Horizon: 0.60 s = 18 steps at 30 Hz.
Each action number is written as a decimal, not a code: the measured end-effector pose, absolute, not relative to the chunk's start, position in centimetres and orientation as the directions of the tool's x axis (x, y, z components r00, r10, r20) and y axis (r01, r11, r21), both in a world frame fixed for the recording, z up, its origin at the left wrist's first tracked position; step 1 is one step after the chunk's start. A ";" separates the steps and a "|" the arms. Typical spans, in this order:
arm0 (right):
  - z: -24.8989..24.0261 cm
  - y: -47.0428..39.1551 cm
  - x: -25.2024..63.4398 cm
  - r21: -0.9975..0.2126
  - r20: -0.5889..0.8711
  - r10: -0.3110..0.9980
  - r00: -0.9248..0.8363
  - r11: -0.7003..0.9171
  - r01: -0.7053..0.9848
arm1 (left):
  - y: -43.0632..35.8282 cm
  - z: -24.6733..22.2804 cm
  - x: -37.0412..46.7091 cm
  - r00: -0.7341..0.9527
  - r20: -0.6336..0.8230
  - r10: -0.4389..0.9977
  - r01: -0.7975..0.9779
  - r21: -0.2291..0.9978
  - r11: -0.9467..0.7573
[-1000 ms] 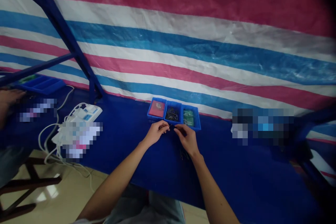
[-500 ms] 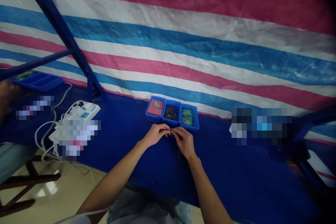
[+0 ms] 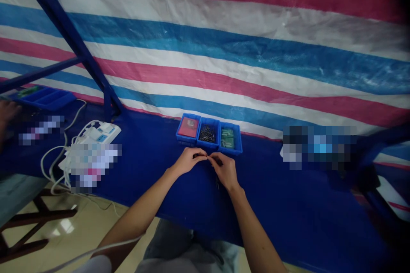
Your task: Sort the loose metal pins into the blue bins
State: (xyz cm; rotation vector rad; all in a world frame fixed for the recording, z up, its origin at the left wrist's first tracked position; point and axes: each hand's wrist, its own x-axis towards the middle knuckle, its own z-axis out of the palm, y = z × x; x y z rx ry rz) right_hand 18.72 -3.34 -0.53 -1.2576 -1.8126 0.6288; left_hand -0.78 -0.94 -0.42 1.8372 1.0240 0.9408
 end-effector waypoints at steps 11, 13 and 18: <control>-0.1 -3.6 19.1 -0.715 0.372 0.899 -0.230 0.436 0.547 | -1.2 -0.2 -0.6 0.427 0.178 0.887 0.251 0.919 -0.305; 0.0 -3.7 19.0 -0.694 0.379 0.889 -0.258 0.457 0.557 | -1.2 0.0 -0.7 0.410 0.199 0.890 0.258 0.911 -0.323; -0.1 -3.4 19.0 -0.634 0.412 0.865 -0.285 0.497 0.592 | -1.3 0.3 -0.9 0.389 0.251 0.886 0.252 0.896 -0.365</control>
